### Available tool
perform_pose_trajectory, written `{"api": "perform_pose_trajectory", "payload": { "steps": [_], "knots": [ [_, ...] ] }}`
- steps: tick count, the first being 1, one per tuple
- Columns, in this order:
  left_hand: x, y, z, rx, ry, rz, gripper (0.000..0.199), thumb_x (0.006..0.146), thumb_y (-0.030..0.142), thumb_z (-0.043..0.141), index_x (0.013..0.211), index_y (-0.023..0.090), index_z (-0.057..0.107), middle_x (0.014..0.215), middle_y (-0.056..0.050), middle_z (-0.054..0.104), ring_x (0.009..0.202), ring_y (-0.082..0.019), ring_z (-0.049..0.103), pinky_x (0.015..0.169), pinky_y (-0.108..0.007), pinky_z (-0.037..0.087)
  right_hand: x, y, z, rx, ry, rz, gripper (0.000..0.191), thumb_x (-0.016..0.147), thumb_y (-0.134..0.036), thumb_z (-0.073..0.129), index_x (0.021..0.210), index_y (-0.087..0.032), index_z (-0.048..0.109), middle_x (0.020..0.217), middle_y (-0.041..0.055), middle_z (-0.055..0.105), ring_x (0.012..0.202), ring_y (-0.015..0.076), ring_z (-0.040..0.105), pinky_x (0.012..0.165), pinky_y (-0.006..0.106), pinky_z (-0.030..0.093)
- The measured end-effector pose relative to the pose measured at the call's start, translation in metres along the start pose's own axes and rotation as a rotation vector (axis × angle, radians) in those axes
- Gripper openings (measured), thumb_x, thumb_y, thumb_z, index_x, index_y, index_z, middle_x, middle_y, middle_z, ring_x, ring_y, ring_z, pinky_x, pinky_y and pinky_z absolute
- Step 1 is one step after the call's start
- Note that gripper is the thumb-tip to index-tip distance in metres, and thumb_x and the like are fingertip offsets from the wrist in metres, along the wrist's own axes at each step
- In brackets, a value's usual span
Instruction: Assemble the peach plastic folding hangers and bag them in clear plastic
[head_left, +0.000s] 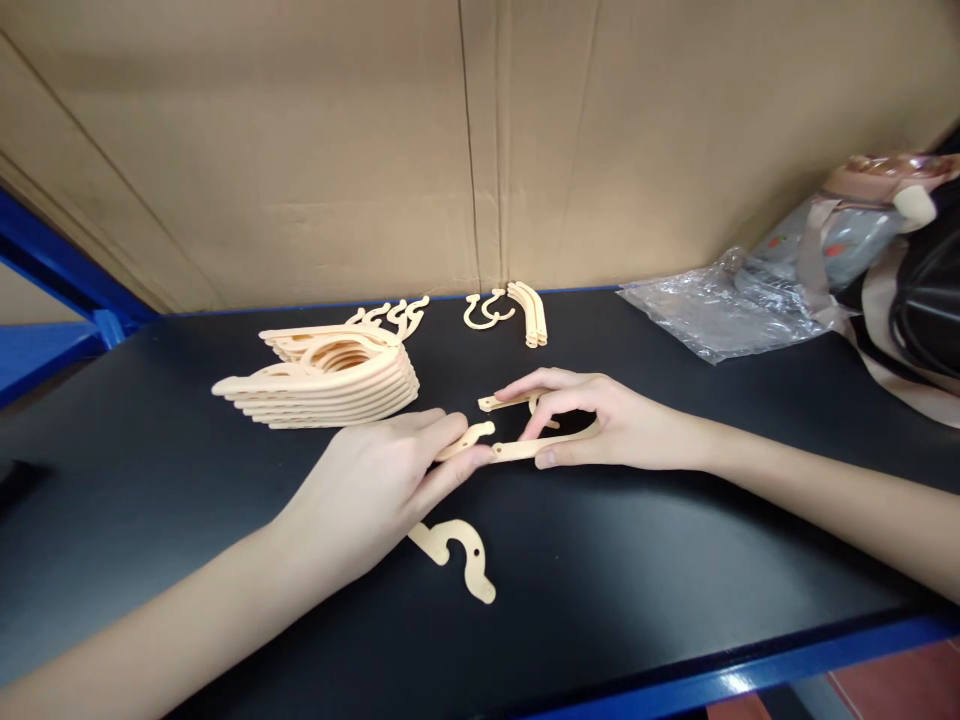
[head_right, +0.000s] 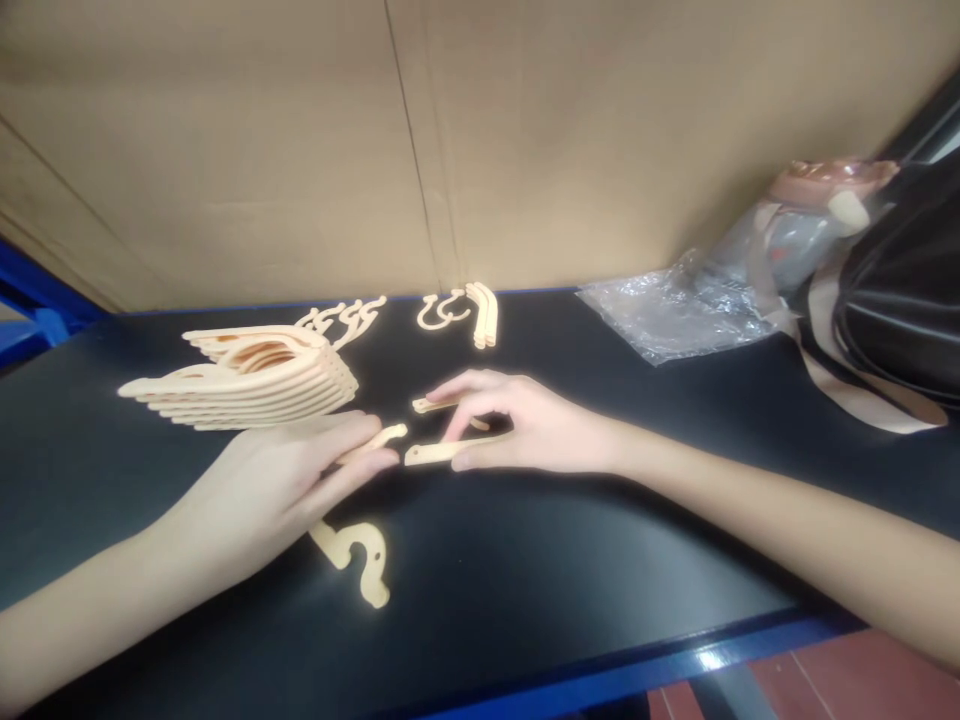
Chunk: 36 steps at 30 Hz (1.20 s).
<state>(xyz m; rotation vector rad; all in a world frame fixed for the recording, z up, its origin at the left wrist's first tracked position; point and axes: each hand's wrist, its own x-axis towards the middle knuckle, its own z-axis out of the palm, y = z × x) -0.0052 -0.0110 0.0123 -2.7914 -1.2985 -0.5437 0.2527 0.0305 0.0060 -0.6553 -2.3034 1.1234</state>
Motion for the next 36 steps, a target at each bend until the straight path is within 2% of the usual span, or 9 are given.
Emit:
{"api": "perform_pose_trajectory", "payload": {
  "steps": [2,4,6,9,12,16,23,28,36],
  "knots": [
    [0.002,-0.002,-0.001,-0.001,-0.015,-0.003,0.044,0.104,0.041,0.032,0.068,0.020,0.046,0.060,0.003,0.047,0.052,-0.013,0.047,0.049,-0.026,0.027,0.000,0.001,-0.001,0.018,0.003,0.003,0.013,0.083,-0.030,0.073,0.096,-0.025,0.074,0.136,0.0047,0.058,0.129,0.0231,0.053,0.105,0.045,0.045],
    [0.004,-0.002,-0.003,-0.034,-0.033,-0.020,0.043,0.104,0.040,0.031,0.070,0.020,0.047,0.061,0.002,0.050,0.053,-0.013,0.050,0.051,-0.026,0.030,0.000,0.001,-0.001,0.030,0.009,0.006,0.013,0.083,-0.030,0.073,0.096,-0.025,0.074,0.136,0.0042,0.058,0.129,0.0232,0.053,0.106,0.046,0.044],
    [0.004,0.000,-0.005,-0.116,-0.061,-0.090,0.036,0.104,0.041,0.030,0.086,0.020,0.053,0.065,0.003,0.056,0.054,-0.014,0.054,0.051,-0.026,0.034,0.000,0.002,-0.002,0.033,0.015,0.012,0.013,0.083,-0.030,0.074,0.095,-0.025,0.074,0.135,0.0037,0.059,0.128,0.0228,0.054,0.106,0.046,0.044],
    [0.004,0.005,-0.007,-0.214,-0.113,-0.195,0.030,0.105,0.042,0.028,0.108,0.022,0.051,0.069,0.005,0.061,0.058,-0.014,0.059,0.054,-0.025,0.039,0.000,0.003,-0.002,0.036,0.029,0.016,0.013,0.082,-0.030,0.075,0.094,-0.025,0.074,0.134,0.0033,0.060,0.126,0.0218,0.055,0.104,0.043,0.045],
    [0.004,0.006,-0.007,-0.225,-0.150,-0.164,0.034,0.104,0.042,0.027,0.092,0.022,0.052,0.065,0.005,0.057,0.056,-0.014,0.057,0.054,-0.025,0.038,0.000,0.003,-0.002,0.045,0.042,0.015,0.013,0.082,-0.029,0.075,0.094,-0.025,0.075,0.133,0.0031,0.060,0.125,0.0211,0.055,0.103,0.043,0.045],
    [0.004,0.003,-0.003,-0.217,-0.139,-0.099,0.041,0.104,0.043,0.025,0.075,0.021,0.046,0.061,0.004,0.052,0.051,-0.013,0.051,0.050,-0.025,0.033,0.000,0.003,-0.002,0.051,0.050,0.004,0.014,0.081,-0.029,0.076,0.095,-0.026,0.075,0.132,0.0030,0.061,0.125,0.0214,0.056,0.106,0.045,0.043],
    [0.003,0.002,0.001,-0.160,-0.124,-0.015,0.039,0.105,0.039,0.029,0.072,0.021,0.042,0.058,0.005,0.050,0.047,-0.012,0.047,0.047,-0.024,0.029,0.000,0.001,0.001,0.041,0.052,0.010,0.013,0.082,-0.029,0.075,0.094,-0.025,0.075,0.131,0.0037,0.062,0.123,0.0214,0.057,0.100,0.042,0.048],
    [0.003,0.001,0.004,0.001,-0.063,0.124,0.045,0.102,0.047,0.037,0.068,0.019,0.044,0.055,0.004,0.049,0.043,-0.011,0.045,0.044,-0.022,0.025,0.000,0.003,0.004,0.044,0.042,-0.014,0.012,0.082,-0.030,0.075,0.090,-0.022,0.073,0.126,0.0042,0.064,0.119,0.0207,0.059,0.096,0.038,0.050],
    [0.006,0.003,0.006,0.139,-0.009,0.199,0.056,0.105,0.048,0.023,0.065,0.018,0.047,0.052,0.002,0.053,0.039,-0.011,0.048,0.042,-0.023,0.025,-0.001,0.003,0.005,-0.015,0.032,-0.048,0.011,0.082,-0.029,0.075,0.087,-0.020,0.070,0.123,0.0041,0.061,0.117,0.0189,0.058,0.094,0.034,0.049]
  ]
}}
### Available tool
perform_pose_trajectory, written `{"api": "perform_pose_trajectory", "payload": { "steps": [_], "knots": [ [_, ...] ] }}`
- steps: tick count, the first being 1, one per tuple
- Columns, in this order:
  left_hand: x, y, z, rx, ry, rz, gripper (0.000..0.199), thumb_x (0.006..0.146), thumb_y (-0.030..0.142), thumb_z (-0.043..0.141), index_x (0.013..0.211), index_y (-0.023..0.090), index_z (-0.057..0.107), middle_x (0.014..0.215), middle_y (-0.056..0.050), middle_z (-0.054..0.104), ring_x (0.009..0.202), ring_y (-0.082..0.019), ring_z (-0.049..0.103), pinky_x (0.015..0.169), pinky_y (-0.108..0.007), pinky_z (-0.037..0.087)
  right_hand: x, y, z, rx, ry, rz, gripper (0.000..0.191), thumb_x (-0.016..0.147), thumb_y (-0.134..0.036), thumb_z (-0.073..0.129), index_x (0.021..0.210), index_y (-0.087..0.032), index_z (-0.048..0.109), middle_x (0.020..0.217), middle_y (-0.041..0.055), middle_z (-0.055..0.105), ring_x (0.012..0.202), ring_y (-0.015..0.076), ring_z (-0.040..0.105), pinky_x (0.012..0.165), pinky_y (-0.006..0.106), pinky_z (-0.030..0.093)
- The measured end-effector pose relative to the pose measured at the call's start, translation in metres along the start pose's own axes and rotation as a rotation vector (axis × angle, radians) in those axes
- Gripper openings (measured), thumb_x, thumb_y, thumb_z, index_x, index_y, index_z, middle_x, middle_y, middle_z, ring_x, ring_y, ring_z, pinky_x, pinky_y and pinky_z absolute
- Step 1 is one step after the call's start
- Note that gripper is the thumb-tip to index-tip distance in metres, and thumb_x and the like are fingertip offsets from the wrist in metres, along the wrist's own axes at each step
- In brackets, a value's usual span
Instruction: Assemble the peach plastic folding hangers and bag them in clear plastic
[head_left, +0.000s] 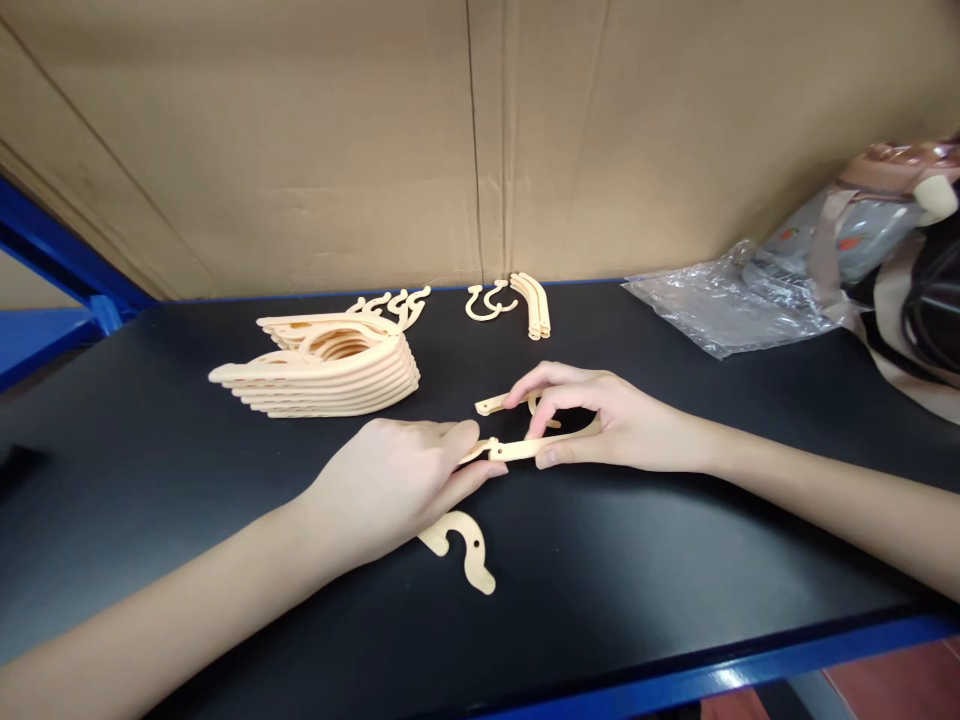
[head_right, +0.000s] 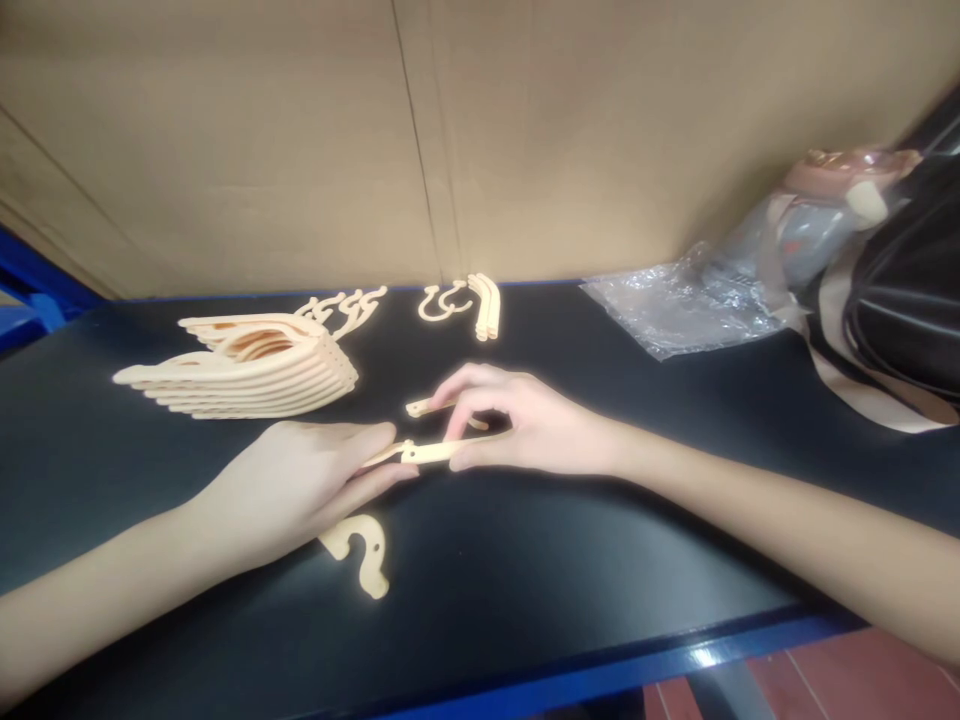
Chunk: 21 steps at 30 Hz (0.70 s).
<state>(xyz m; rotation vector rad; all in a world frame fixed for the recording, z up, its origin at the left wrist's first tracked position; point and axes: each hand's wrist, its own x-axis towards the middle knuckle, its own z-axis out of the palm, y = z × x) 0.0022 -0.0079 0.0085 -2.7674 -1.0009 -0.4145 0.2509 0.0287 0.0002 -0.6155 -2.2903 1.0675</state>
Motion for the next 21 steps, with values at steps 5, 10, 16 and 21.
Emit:
{"api": "perform_pose_trajectory", "payload": {
  "steps": [5,10,16,21],
  "knots": [
    [0.002,0.007,0.000,0.071,0.020,0.072,0.058,0.105,0.047,0.019,0.065,0.018,0.049,0.050,0.002,0.054,0.039,-0.013,0.053,0.042,-0.024,0.026,0.004,0.003,0.000,0.009,0.029,-0.016,0.009,0.088,-0.026,0.069,0.083,-0.019,0.068,0.115,0.0038,0.063,0.106,0.0163,0.061,0.089,0.032,0.049],
    [0.001,0.012,0.000,0.197,0.053,0.159,0.056,0.106,0.040,0.020,0.066,0.018,0.052,0.051,0.001,0.052,0.041,-0.016,0.054,0.042,-0.028,0.026,0.007,0.004,0.000,-0.065,0.029,-0.030,0.011,0.090,-0.025,0.066,0.082,-0.018,0.067,0.112,0.0048,0.062,0.097,0.0155,0.061,0.085,0.033,0.049],
    [-0.002,0.003,-0.003,0.068,-0.042,-0.001,0.044,0.101,0.041,0.043,0.064,0.018,0.049,0.051,0.002,0.053,0.039,-0.014,0.052,0.042,-0.024,0.024,0.005,0.002,0.001,-0.199,-0.019,-0.057,0.019,0.083,-0.035,0.074,0.080,-0.018,0.067,0.122,0.0072,0.062,0.112,0.0194,0.057,0.092,0.035,0.047],
    [-0.001,0.004,-0.005,-0.077,-0.108,-0.084,0.038,0.096,0.037,0.056,0.064,0.018,0.047,0.053,0.004,0.052,0.041,-0.011,0.048,0.043,-0.021,0.021,0.005,0.003,0.003,-0.196,-0.027,-0.065,0.018,0.082,-0.036,0.075,0.079,-0.019,0.068,0.122,0.0059,0.062,0.114,0.0183,0.055,0.094,0.034,0.045]
  ]
}}
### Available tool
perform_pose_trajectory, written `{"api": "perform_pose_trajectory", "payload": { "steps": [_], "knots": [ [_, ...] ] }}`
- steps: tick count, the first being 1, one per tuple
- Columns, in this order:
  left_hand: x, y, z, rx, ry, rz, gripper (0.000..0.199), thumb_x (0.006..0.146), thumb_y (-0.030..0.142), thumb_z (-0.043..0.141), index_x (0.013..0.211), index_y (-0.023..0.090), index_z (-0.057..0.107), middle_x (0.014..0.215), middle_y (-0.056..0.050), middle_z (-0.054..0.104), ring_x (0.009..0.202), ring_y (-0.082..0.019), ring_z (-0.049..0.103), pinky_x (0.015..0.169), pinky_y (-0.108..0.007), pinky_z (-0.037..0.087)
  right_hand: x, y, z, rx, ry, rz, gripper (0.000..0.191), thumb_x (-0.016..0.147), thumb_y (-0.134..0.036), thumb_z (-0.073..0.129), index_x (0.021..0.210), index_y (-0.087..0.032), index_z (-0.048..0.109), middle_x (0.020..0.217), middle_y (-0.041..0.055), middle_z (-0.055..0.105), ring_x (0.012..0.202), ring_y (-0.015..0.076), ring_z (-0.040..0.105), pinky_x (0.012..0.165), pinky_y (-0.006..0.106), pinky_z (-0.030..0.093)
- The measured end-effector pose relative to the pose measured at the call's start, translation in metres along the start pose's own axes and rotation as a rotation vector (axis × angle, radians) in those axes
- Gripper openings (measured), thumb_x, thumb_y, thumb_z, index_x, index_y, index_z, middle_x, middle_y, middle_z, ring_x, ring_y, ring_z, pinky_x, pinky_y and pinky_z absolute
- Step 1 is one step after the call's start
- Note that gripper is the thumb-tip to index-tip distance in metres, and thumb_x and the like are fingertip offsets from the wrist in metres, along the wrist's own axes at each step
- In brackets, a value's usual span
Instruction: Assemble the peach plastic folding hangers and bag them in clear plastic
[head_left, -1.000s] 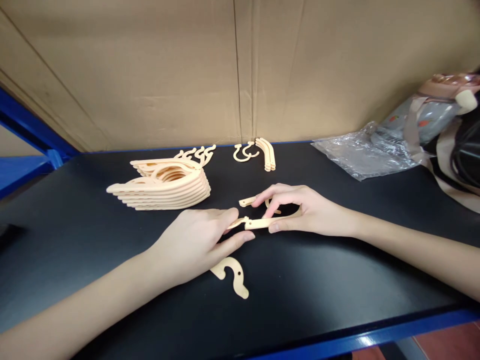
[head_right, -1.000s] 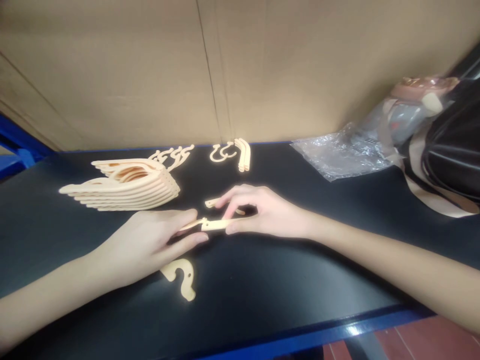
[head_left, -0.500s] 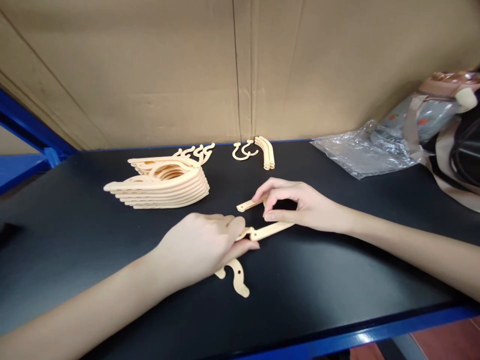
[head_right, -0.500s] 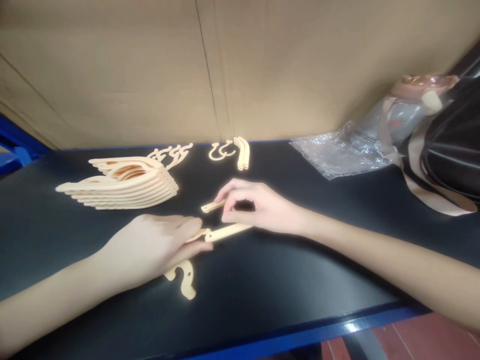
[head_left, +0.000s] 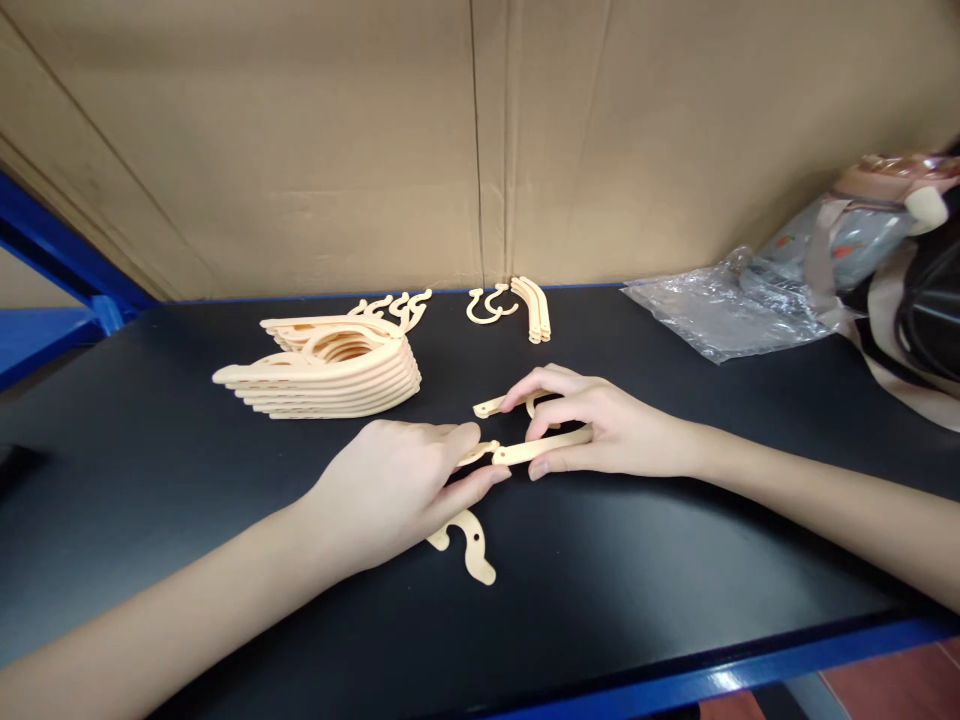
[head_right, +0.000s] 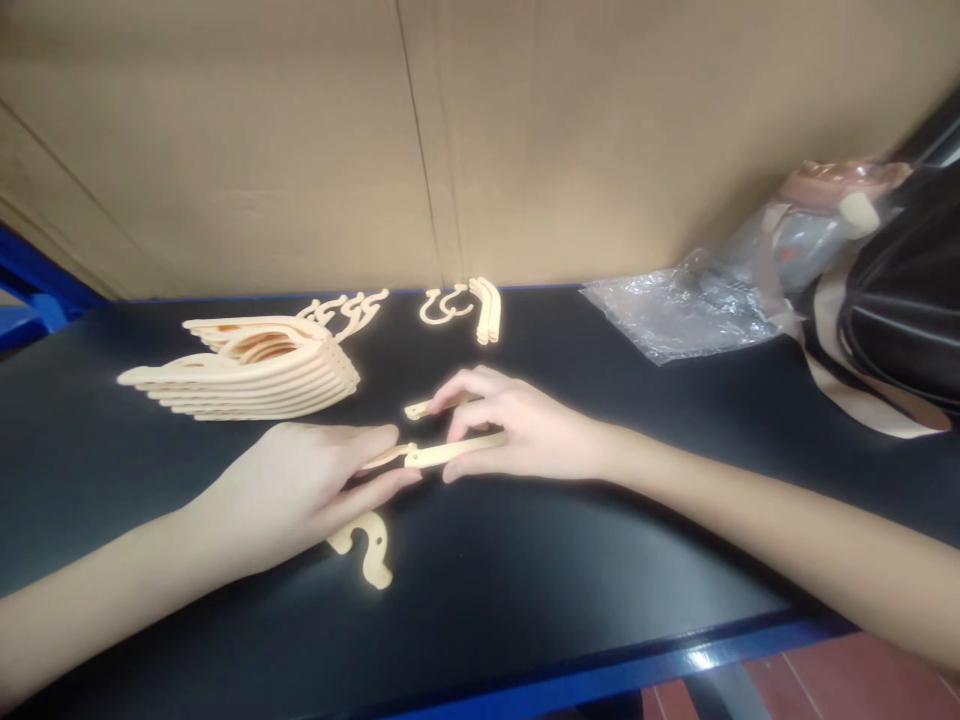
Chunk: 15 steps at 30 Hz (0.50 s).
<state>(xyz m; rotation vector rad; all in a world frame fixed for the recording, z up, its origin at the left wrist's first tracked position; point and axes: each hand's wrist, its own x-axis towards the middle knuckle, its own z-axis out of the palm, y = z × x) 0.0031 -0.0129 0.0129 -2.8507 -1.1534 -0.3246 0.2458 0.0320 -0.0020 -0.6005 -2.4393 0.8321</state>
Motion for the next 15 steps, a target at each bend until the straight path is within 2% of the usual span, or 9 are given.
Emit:
{"api": "perform_pose_trajectory", "payload": {
  "steps": [11,15],
  "knots": [
    [0.0035,0.0008,-0.0022,-0.134,-0.085,-0.125,0.038,0.095,0.040,0.054,0.065,0.018,0.044,0.054,0.005,0.050,0.043,-0.010,0.044,0.046,-0.022,0.021,0.0015,-0.0013,-0.0008,0.088,0.002,0.068,0.021,0.078,-0.036,0.078,0.074,-0.019,0.067,0.118,0.0041,0.061,0.112,0.0183,0.056,0.091,0.032,0.046],
    [0.0032,0.0013,-0.0035,-0.151,-0.084,-0.125,0.037,0.095,0.039,0.053,0.065,0.019,0.045,0.053,0.005,0.050,0.042,-0.009,0.044,0.045,-0.021,0.021,0.0014,-0.0013,-0.0003,0.103,0.007,0.064,0.020,0.078,-0.036,0.078,0.075,-0.019,0.068,0.118,0.0045,0.061,0.112,0.0196,0.056,0.091,0.035,0.047]
  ]
}}
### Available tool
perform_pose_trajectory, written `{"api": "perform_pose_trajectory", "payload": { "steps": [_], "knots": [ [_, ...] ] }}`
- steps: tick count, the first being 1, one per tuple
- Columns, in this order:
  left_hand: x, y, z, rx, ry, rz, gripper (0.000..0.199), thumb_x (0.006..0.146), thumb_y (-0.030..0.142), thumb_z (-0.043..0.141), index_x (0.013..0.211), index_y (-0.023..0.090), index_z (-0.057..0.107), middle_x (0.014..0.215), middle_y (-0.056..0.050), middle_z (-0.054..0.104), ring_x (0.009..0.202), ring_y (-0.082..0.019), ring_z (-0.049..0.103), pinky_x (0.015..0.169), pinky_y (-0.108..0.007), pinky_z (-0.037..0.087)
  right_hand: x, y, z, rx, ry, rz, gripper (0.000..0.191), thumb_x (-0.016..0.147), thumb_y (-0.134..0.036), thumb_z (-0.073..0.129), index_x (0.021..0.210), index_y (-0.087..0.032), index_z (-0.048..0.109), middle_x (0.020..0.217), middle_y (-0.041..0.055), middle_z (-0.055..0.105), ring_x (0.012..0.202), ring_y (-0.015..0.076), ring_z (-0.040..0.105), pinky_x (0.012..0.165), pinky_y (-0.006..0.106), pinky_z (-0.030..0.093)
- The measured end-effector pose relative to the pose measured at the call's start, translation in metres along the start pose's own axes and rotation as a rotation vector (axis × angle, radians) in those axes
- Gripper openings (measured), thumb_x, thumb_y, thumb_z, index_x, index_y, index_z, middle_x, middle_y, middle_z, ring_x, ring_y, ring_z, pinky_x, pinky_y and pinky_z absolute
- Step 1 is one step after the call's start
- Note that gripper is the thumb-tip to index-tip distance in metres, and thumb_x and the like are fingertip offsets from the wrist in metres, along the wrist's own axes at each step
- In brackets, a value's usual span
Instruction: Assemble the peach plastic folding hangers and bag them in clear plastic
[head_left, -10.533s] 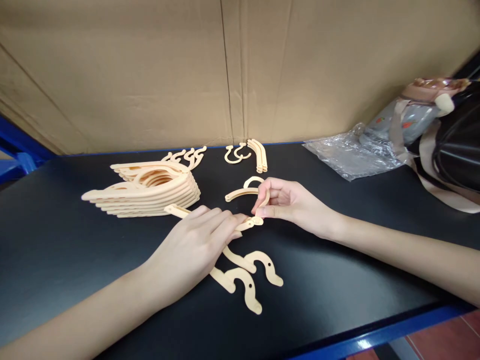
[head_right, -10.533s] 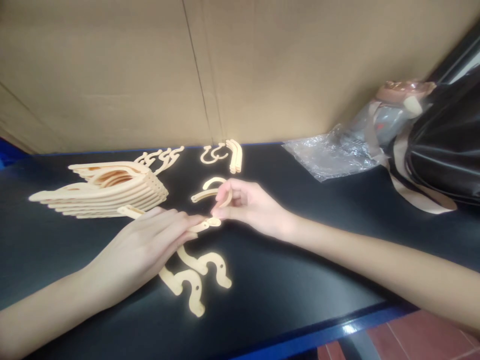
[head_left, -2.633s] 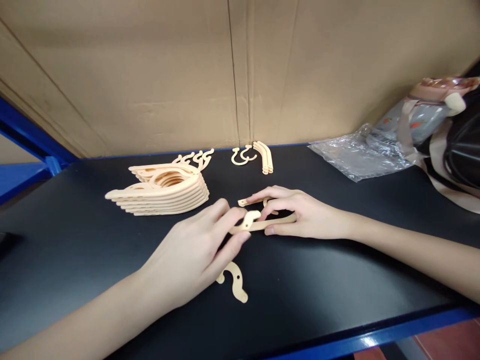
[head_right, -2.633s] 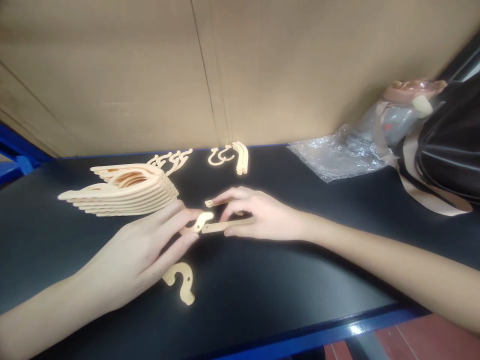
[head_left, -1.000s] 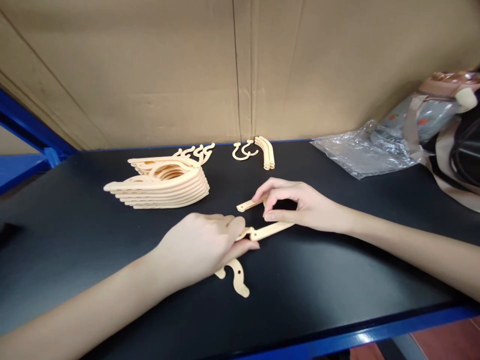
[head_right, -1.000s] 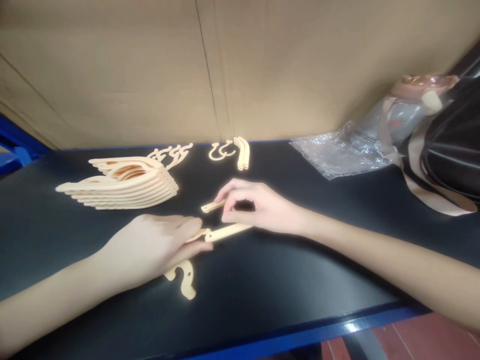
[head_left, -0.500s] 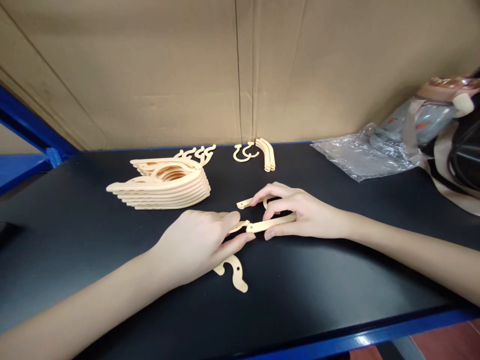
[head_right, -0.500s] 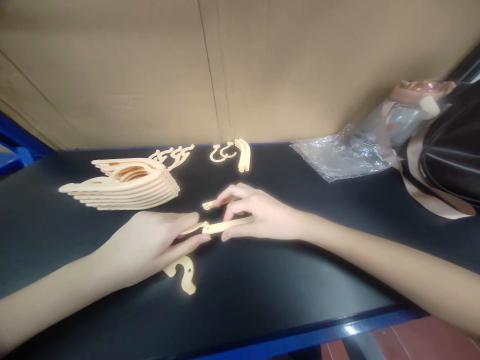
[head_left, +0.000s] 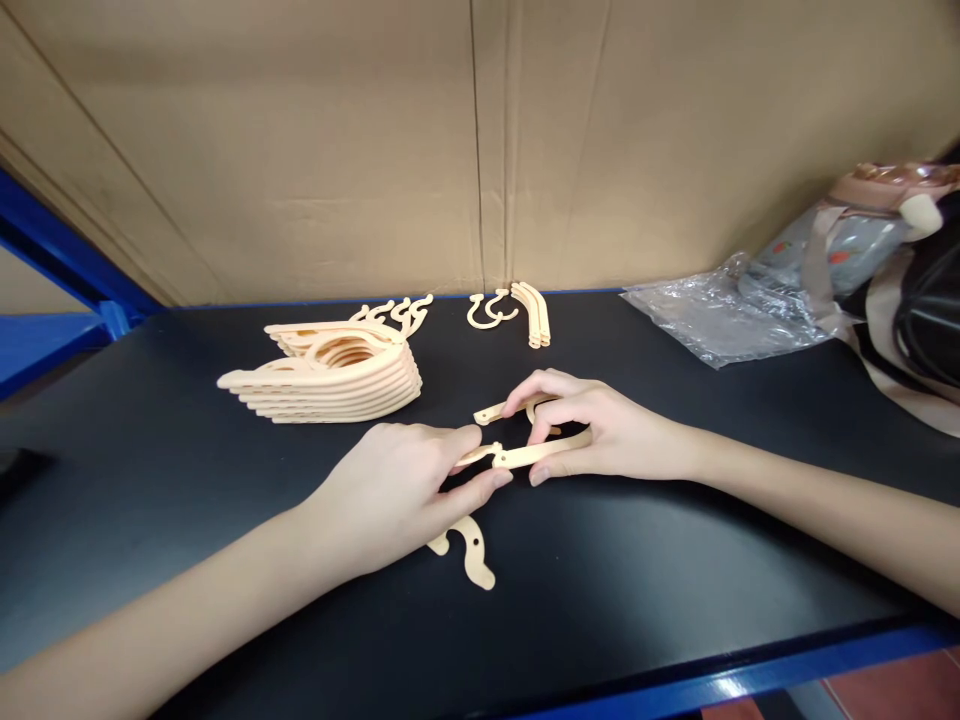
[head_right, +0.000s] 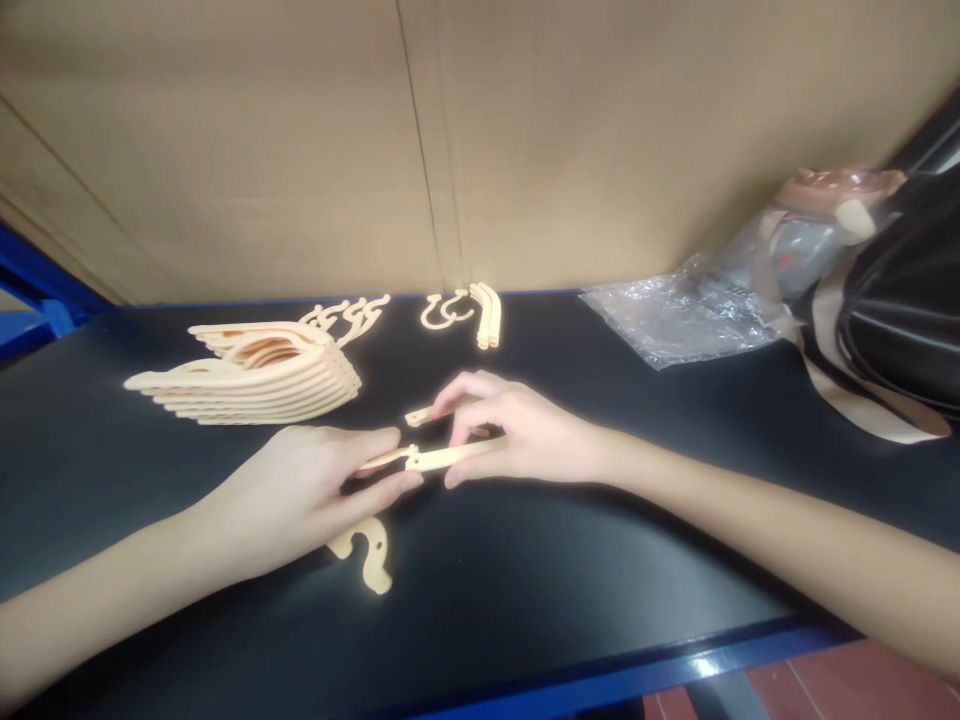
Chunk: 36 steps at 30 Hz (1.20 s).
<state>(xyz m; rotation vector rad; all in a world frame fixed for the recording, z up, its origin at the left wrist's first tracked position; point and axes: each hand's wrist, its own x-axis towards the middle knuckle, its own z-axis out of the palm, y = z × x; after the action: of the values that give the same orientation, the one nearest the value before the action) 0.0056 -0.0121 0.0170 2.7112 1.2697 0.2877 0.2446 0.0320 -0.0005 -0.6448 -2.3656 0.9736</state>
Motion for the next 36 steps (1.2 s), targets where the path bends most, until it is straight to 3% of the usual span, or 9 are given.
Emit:
{"api": "perform_pose_trajectory", "payload": {
  "steps": [6,15,29,33,36],
  "knots": [
    [-0.001,-0.006,0.008,0.050,0.095,0.121,0.043,0.101,0.041,0.039,0.064,0.018,0.045,0.051,0.005,0.047,0.038,-0.009,0.040,0.042,-0.022,0.020,-0.001,-0.002,0.001,-0.020,0.004,0.010,0.020,0.079,-0.038,0.078,0.076,-0.020,0.069,0.118,0.0047,0.060,0.109,0.0195,0.057,0.091,0.036,0.048],
    [-0.002,-0.005,0.009,0.135,0.170,0.194,0.050,0.105,0.039,0.027,0.068,0.018,0.051,0.054,0.002,0.058,0.039,-0.011,0.049,0.041,-0.023,0.024,-0.002,-0.002,0.001,-0.168,-0.062,-0.061,0.027,0.092,-0.041,0.063,0.077,-0.019,0.063,0.125,0.0065,0.059,0.117,0.0207,0.052,0.096,0.039,0.044],
    [-0.002,0.001,0.000,0.544,0.294,0.337,0.045,0.105,0.033,0.028,0.070,0.018,0.052,0.057,0.000,0.055,0.047,-0.015,0.055,0.045,-0.029,0.029,-0.002,-0.005,0.002,-0.287,-0.134,-0.097,0.032,0.099,-0.043,0.048,0.090,-0.019,0.067,0.125,0.0099,0.057,0.121,0.0235,0.047,0.097,0.044,0.044],
    [-0.001,0.003,0.000,0.516,0.273,0.362,0.044,0.105,0.032,0.028,0.071,0.018,0.053,0.059,0.000,0.056,0.049,-0.016,0.056,0.046,-0.029,0.031,-0.003,-0.004,0.003,-0.320,-0.140,-0.129,0.030,0.100,-0.042,0.048,0.097,-0.020,0.068,0.124,0.0102,0.057,0.120,0.0239,0.047,0.098,0.045,0.044],
    [-0.002,0.000,0.002,0.383,0.242,0.305,0.044,0.105,0.035,0.030,0.072,0.018,0.052,0.058,0.001,0.055,0.045,-0.014,0.051,0.045,-0.027,0.029,-0.003,-0.003,0.003,-0.311,-0.130,-0.128,0.030,0.099,-0.042,0.049,0.094,-0.020,0.068,0.124,0.0102,0.057,0.119,0.0237,0.048,0.097,0.044,0.045]
  ]
}}
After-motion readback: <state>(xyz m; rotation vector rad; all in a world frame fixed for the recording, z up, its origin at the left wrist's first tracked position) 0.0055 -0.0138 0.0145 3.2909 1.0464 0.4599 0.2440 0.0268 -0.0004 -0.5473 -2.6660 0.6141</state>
